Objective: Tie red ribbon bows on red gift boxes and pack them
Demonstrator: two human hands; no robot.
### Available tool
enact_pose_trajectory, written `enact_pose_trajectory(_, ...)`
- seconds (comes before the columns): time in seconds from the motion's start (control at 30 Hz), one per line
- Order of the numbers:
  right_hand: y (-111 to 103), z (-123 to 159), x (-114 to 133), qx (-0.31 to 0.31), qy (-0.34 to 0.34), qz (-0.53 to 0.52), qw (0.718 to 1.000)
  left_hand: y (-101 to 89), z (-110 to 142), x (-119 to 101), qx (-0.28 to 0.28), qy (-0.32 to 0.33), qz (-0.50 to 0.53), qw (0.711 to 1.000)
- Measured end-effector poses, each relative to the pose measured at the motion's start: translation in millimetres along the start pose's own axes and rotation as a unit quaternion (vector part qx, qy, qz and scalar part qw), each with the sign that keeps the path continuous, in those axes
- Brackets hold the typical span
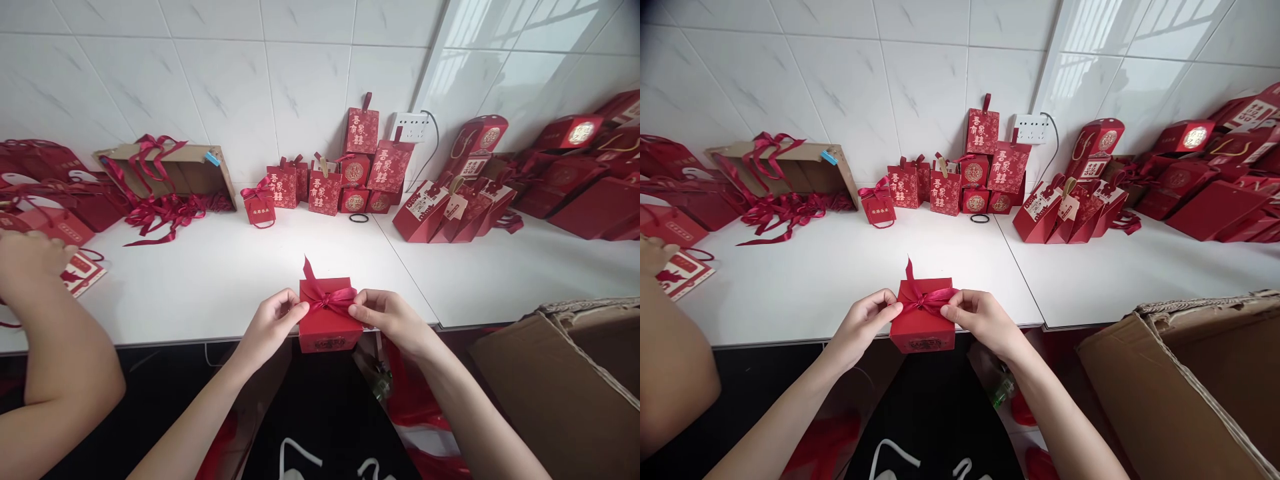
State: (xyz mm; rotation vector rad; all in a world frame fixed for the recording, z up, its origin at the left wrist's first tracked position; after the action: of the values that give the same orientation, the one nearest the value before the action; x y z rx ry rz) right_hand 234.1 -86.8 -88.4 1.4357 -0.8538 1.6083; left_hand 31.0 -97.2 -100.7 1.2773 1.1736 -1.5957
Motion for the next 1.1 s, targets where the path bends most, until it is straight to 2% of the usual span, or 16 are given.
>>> enact_pose_trajectory(0.13, -6, -8, -11, 0.04, 0.011, -0.128, 0.991, -2.5, -3, 5, 0.029, -0.002, 0.054, 0.998)
enact_pose_trajectory(0.23, -10, -13, -20, 0.072, 0.012, -0.186, 0.98, -3.1, -4, 7, 0.044, 0.007, 0.073, 0.996)
enact_pose_trajectory(0.4, -12, -17, -32, 0.093, 0.026, -0.237, 0.967, -2.5, -6, 9, 0.07, 0.016, 0.088, 0.994)
enact_pose_trajectory(0.5, -10, -19, -33, 0.097, 0.028, -0.235, 0.967, -2.3, -7, 10, 0.067, 0.02, 0.079, 0.994)
enact_pose_trajectory(0.63, -16, -14, -25, 0.053, 0.007, -0.134, 0.99, -4.7, -2, 4, 0.022, 0.033, -0.028, 0.999)
enact_pose_trajectory(0.7, -26, -12, -13, -0.015, -0.034, -0.038, 0.999, -6.5, 2, -6, -0.038, 0.079, -0.11, 0.99)
enact_pose_trajectory(0.77, -35, -12, 4, -0.109, -0.083, 0.066, 0.988, -5.7, 5, -19, -0.1, 0.166, -0.207, 0.959)
enact_pose_trajectory(0.83, -37, -17, 23, -0.164, -0.122, 0.168, 0.964, 0.1, 6, -31, -0.121, 0.25, -0.306, 0.911)
enact_pose_trajectory(0.87, -34, -21, 32, -0.158, -0.134, 0.218, 0.954, 4.2, 5, -36, -0.113, 0.275, -0.348, 0.889)
enact_pose_trajectory(0.93, -19, -34, 46, -0.088, -0.143, 0.304, 0.938, 12.5, 0, -40, -0.089, 0.286, -0.411, 0.861)
enact_pose_trajectory(1.03, 5, -53, 55, 0.027, -0.121, 0.371, 0.92, 19.7, -6, -40, -0.08, 0.259, -0.455, 0.848)
enact_pose_trajectory(1.1, 15, -64, 56, 0.067, -0.107, 0.383, 0.915, 21.3, -8, -38, -0.08, 0.248, -0.457, 0.85)
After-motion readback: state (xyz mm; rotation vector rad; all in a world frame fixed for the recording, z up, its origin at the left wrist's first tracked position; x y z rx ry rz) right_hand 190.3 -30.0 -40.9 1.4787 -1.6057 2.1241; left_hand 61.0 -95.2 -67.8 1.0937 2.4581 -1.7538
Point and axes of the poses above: each hand's wrist, its own z-axis away from the middle knuckle, its own y-axis out of the palm, x = y × z, the point moved 2 cm from there along -z, towards the middle knuckle, and after that the axes turned 6 degrees about x, right-handed, at the moved point
